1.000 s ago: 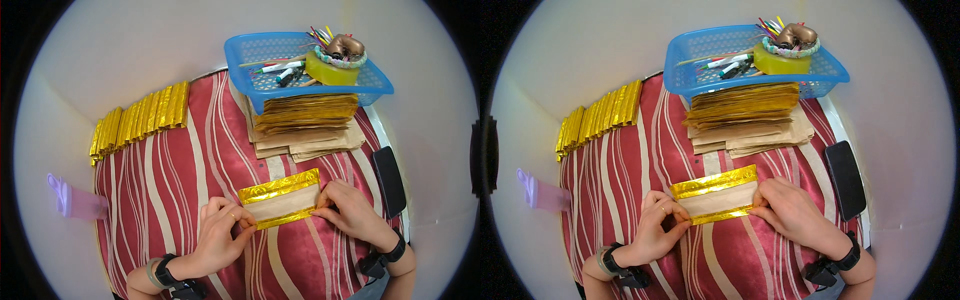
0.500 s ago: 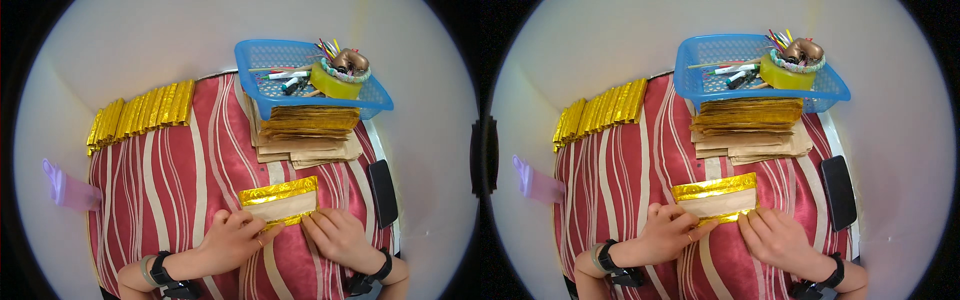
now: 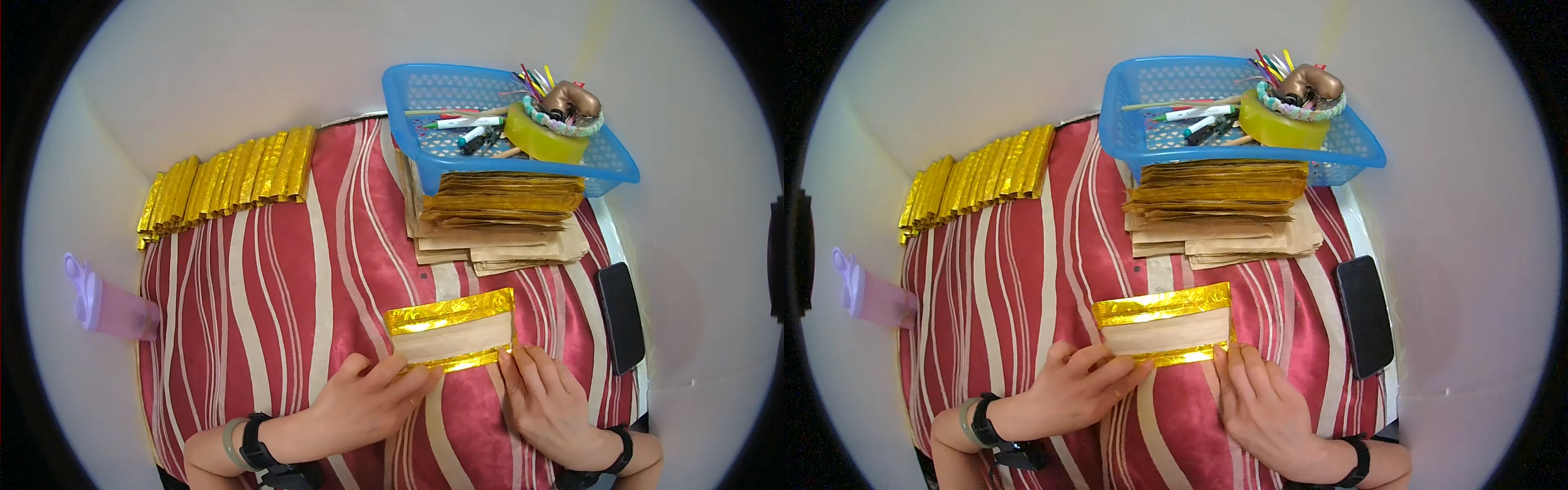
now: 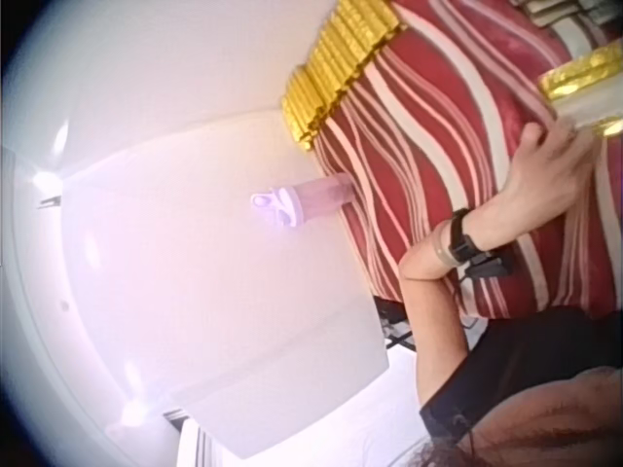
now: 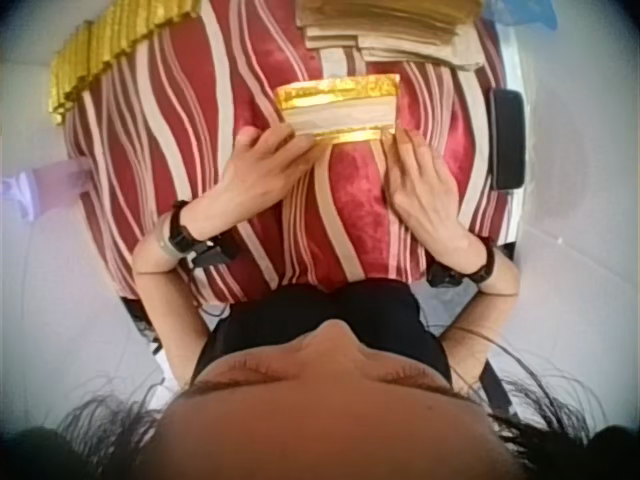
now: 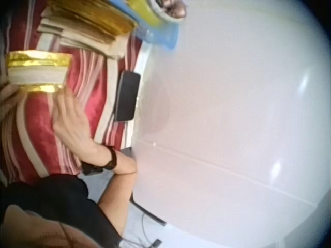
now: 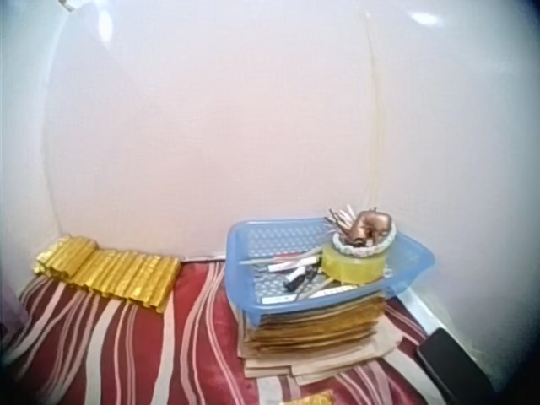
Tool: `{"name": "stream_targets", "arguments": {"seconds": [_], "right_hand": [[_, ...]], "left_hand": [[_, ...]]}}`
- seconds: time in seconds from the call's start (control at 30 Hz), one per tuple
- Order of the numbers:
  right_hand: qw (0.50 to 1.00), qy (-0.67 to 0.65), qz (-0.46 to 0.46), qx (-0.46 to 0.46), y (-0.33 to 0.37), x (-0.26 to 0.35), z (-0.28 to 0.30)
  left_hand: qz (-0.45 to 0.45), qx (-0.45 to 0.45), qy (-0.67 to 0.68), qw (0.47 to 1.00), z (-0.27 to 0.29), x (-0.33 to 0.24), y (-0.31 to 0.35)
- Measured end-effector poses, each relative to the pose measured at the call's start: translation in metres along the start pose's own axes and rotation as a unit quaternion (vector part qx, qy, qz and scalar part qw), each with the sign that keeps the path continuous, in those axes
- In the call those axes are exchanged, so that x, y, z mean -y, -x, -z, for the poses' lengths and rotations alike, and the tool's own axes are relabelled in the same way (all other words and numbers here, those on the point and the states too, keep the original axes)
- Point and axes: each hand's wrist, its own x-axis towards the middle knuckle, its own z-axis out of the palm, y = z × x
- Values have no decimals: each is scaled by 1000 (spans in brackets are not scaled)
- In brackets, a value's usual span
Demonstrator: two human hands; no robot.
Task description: Hand-folding gold foil sheets into thin rectangular strips and stacking them.
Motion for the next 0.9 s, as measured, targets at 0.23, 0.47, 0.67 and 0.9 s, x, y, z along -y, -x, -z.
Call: {"name": "stream_targets", "arguments": {"seconds": [0.23, 0.47, 0.67, 0.9], "right_hand": [[999, -22, 41, -13, -3, -11, 0], [995, -59, 72, -33, -7, -25, -1], [990, -78, 92, -73, -10, -37, -6], [978, -171, 64, -98, -9, -39, -12]], "left_hand": [[11, -34, -11, 999, 6, 6, 26], [50, -136, 97, 985, -3, 11, 18], [64, -138, 145, 978, -15, 20, 7], [5, -150, 113, 982, -11, 17, 3]]}}
